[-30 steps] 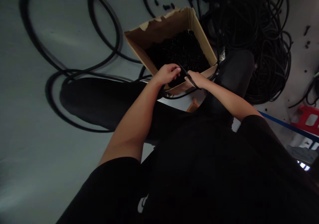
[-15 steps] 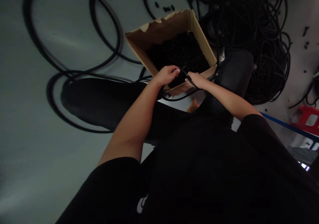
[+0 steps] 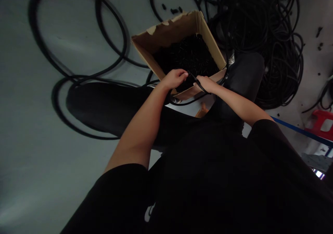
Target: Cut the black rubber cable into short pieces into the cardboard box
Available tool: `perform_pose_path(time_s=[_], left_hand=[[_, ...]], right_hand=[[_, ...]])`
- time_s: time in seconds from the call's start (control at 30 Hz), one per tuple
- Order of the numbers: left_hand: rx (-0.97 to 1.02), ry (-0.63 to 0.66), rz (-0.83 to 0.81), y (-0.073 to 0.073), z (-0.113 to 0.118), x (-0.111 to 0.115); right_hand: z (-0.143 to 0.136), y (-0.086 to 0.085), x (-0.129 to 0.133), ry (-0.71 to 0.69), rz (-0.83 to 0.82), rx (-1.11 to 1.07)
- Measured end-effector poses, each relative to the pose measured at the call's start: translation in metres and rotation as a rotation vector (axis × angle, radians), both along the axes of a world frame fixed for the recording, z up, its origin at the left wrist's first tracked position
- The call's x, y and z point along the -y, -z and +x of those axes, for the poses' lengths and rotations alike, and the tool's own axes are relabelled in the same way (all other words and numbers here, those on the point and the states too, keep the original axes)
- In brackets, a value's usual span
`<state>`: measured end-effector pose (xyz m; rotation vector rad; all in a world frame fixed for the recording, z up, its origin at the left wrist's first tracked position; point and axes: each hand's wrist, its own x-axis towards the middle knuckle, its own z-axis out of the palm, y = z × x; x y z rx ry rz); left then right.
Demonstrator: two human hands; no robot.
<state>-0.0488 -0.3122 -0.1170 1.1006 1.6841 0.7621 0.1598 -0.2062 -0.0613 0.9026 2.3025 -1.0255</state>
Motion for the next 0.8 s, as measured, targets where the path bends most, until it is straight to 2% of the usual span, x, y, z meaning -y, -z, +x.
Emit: perform_pose_path(time_s=[0.2,0.3,0.5,0.7,0.8], left_hand=[[0.074,-0.061,-0.098,0.0,0.001,0.0],[0.124,-0.073,-0.094,0.002,0.001,0.0],[0.195,-0.099,-0.095,0.006,0.001,0.001],[0.243,-0.119,-0.087,0.003,0.005,0.001],[0.244,-0.109,-0.111,0.002,0.006,0.001]], right_hand=[[0.006,0.031,-0.002,0.063,-0.094,-0.002],[0.008,0.04,-0.003,0.086,-0.109,-0.021],[0.009,0.041,-0.007,0.096,-0.148,-0.117],[0.007,0.045,-0.005,0.033,-0.183,-0.229],[0.006,0.041,-0.004,0.032,-0.169,-0.227]])
